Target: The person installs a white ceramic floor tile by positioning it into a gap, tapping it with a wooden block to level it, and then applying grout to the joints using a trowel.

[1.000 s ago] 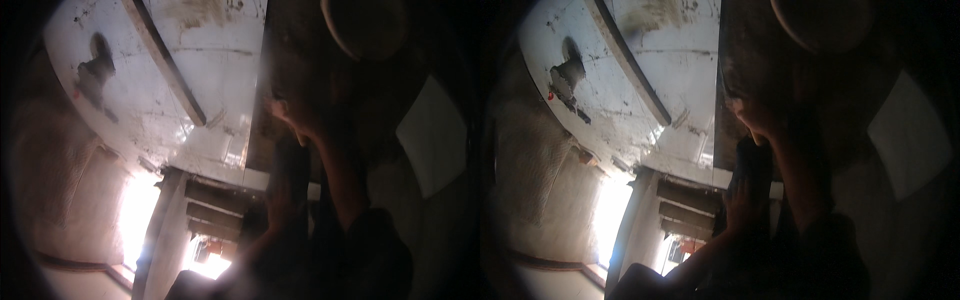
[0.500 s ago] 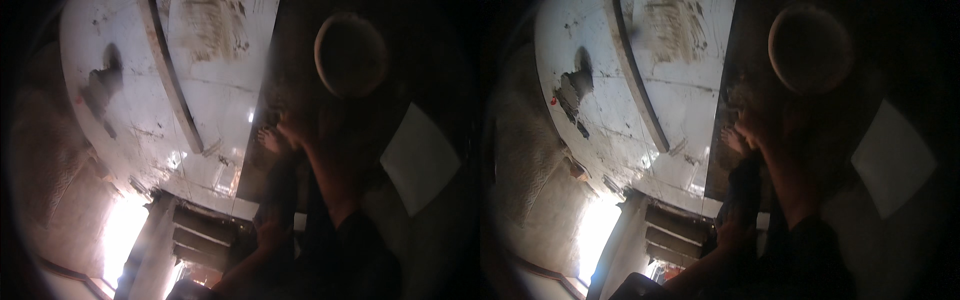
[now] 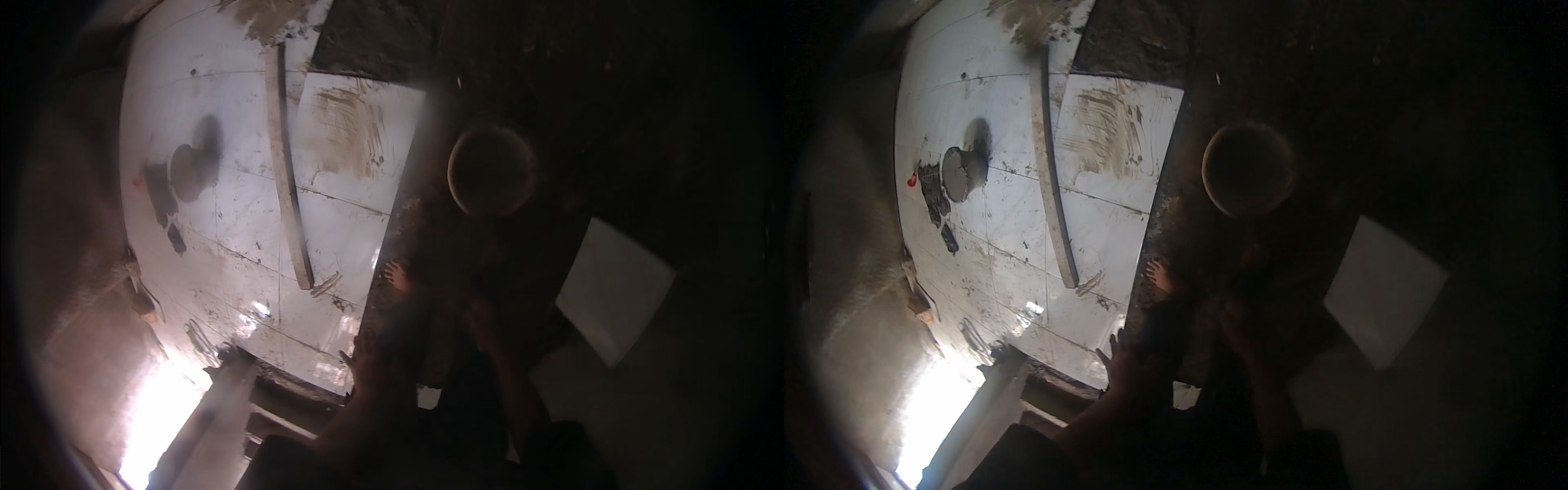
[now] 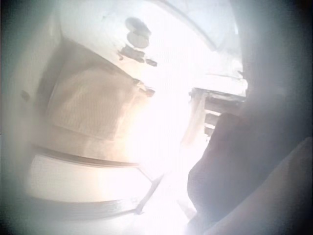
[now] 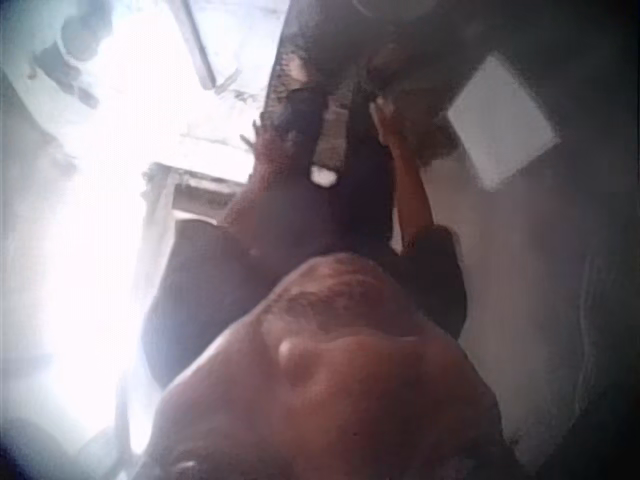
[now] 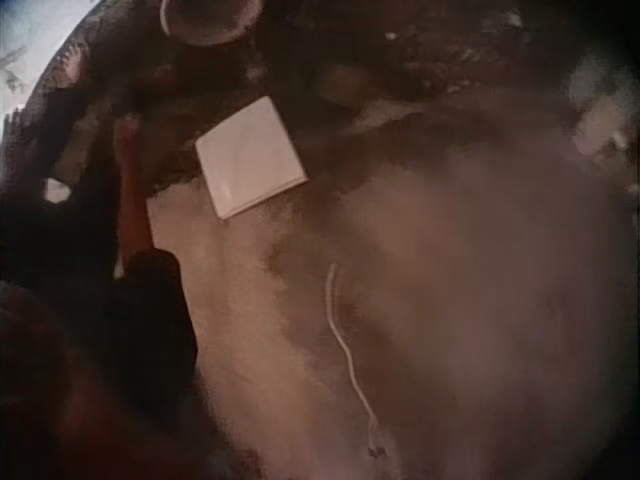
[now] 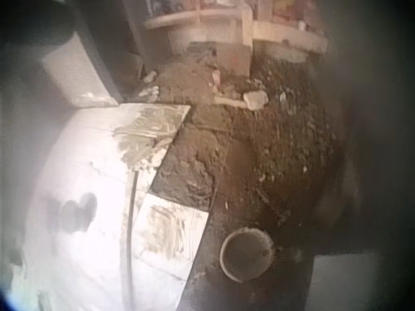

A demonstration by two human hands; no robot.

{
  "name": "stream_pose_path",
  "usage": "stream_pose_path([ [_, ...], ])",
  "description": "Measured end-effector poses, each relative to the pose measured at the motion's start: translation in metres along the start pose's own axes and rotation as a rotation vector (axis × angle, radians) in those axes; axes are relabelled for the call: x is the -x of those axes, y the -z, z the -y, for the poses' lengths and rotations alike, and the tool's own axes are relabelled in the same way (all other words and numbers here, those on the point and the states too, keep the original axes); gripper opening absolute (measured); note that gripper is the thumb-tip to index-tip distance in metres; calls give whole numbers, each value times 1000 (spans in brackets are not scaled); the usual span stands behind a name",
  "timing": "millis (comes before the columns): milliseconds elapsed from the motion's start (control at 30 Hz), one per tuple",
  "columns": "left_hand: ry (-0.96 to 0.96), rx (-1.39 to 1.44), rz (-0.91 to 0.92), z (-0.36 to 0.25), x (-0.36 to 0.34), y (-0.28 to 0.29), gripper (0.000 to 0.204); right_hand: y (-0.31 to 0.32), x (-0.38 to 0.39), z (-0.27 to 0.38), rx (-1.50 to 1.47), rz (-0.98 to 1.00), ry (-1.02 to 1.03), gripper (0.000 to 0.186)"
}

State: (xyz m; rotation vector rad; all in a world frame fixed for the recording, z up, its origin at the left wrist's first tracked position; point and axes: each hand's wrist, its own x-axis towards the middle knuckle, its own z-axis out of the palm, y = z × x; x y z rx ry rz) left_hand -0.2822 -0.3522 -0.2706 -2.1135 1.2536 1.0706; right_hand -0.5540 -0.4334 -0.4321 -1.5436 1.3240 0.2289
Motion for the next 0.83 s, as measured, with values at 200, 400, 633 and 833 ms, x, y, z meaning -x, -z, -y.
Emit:
stream_pose_path([
  [200, -40, 183, -240, 5, 22, 7, 75, 98, 179, -142, 352, -101, -136, 35],
  [400, -258, 708, -368, 12, 54, 64, 54, 203, 345, -111, 99, 219, -536, 32],
  [633, 221, 1043, -514, 29, 155, 61, 51, 268, 352, -110, 465, 502, -199, 29],
  [833, 156, 336, -22, 37, 205, -75, 46, 325, 305, -87, 41, 136, -53, 23],
])
